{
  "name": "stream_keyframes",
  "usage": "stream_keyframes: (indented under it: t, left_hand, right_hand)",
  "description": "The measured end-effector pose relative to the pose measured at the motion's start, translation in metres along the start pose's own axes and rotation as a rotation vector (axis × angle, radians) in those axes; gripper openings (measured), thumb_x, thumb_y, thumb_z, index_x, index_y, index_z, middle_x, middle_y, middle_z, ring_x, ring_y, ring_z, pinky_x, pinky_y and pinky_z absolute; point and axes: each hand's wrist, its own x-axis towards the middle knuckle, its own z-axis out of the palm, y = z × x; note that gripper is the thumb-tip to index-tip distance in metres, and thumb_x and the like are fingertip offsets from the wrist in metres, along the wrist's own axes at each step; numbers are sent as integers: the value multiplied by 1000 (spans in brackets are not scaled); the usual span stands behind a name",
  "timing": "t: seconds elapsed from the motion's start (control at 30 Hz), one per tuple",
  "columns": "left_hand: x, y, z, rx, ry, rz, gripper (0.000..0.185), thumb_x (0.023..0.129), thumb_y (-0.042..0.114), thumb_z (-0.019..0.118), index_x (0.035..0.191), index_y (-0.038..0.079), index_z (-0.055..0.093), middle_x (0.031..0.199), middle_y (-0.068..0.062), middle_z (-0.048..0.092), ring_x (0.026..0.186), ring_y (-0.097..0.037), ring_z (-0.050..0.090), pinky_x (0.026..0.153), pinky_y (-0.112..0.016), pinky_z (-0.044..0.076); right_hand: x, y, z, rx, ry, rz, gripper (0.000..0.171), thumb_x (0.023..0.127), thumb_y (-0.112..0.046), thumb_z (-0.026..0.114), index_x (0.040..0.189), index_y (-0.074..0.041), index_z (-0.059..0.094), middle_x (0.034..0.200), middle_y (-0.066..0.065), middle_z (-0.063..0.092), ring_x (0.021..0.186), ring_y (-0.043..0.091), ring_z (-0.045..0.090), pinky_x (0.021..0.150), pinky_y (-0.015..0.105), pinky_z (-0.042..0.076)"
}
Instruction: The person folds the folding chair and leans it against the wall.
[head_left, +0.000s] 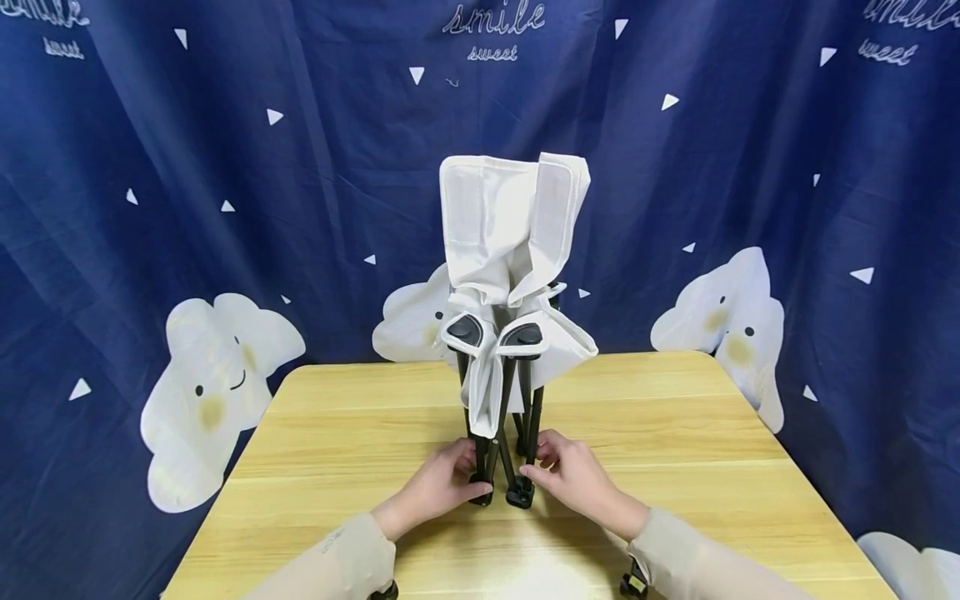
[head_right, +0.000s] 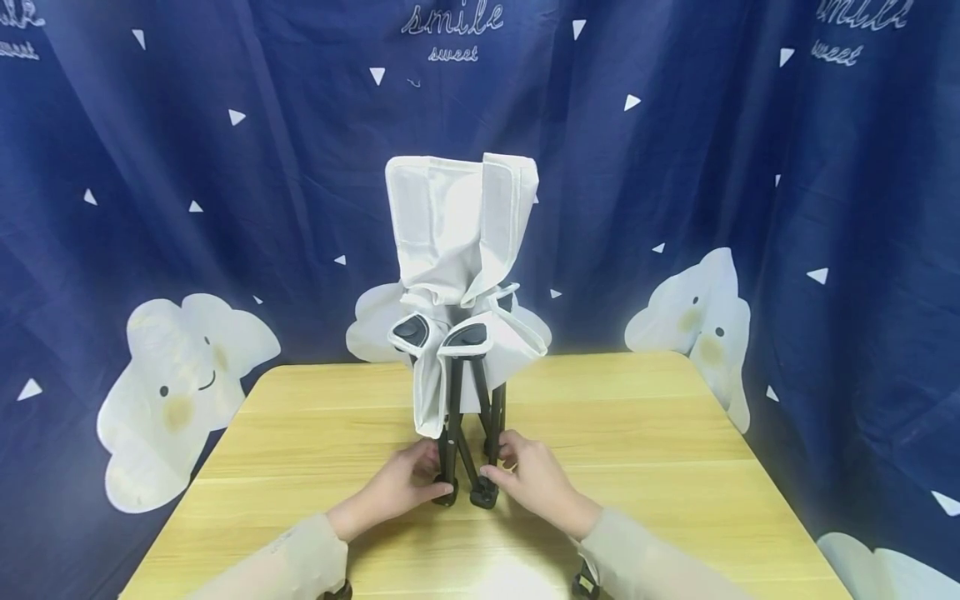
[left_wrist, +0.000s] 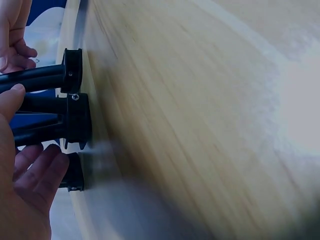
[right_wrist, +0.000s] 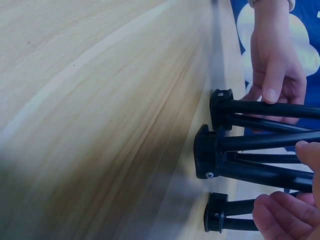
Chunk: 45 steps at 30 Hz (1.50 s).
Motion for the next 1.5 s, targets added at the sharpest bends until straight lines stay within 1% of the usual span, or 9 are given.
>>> stream_keyframes:
  t: [0.1,0.27,0.33,0.5,0.77,0.87,1.1,1.4,1.5]
  left_hand:
    - [0,0,2,-19,7,3,48,92,24,89,126,1,63,107,-9,78,94,-24,77,89,-32,65]
    - [1,0,3,-26,21,2,47,92,24,90,125,4,63,104,-7,77,91,-22,76,86,-30,64]
    - [2,0,3,-28,22,-4,46,92,24,90,124,5,64,104,-7,77,91,-22,77,85,-31,65]
    - [2,0,4,-45,17,-29,45,92,24,90,122,5,64,105,-10,77,93,-25,78,86,-33,65]
    - [5,2,7,-24,36,-29,46,90,23,92,119,1,64,100,-10,77,88,-24,78,82,-32,66]
    - [8,4,8,-22,43,-44,45,89,22,92,116,0,64,99,-11,77,87,-25,78,81,-31,66]
    - [12,7,12,-19,72,-87,40,89,22,93,108,4,62,96,-10,77,85,-25,79,77,-30,66]
    - [20,6,13,-19,98,-123,39,89,22,92,109,5,64,97,-8,78,85,-23,79,78,-27,65]
    - [22,3,13,-15,100,-129,39,89,23,92,110,5,64,97,-8,78,85,-19,78,77,-26,64]
  right_hand:
    - [2,0,4,22,8,-11,24,92,-16,86,103,-2,70,87,8,80,69,8,72,64,21,61]
    - [4,-3,8,59,15,0,17,95,-10,83,100,-1,69,84,6,79,69,8,72,64,20,61]
    - [5,-4,9,50,22,9,16,95,-8,82,97,-1,69,82,5,79,68,6,71,62,20,60]
    - [6,-5,11,19,37,37,16,95,-4,80,90,-6,65,78,5,76,64,1,65,58,19,57]
    - [8,-3,12,27,47,52,18,96,-3,79,88,-7,64,75,4,74,61,-3,59,54,19,54]
    - [9,0,12,17,55,52,17,97,-3,79,88,-8,64,75,3,75,62,-3,59,55,19,54]
    - [16,4,12,10,59,79,14,97,-4,78,90,-7,67,77,3,76,63,-3,60,56,20,54]
    - [24,11,16,-10,79,93,14,98,-6,78,91,-9,67,77,1,75,63,-4,58,57,20,53]
    - [26,13,16,-19,83,94,17,98,-6,79,88,-10,65,76,0,74,61,-4,56,56,20,52]
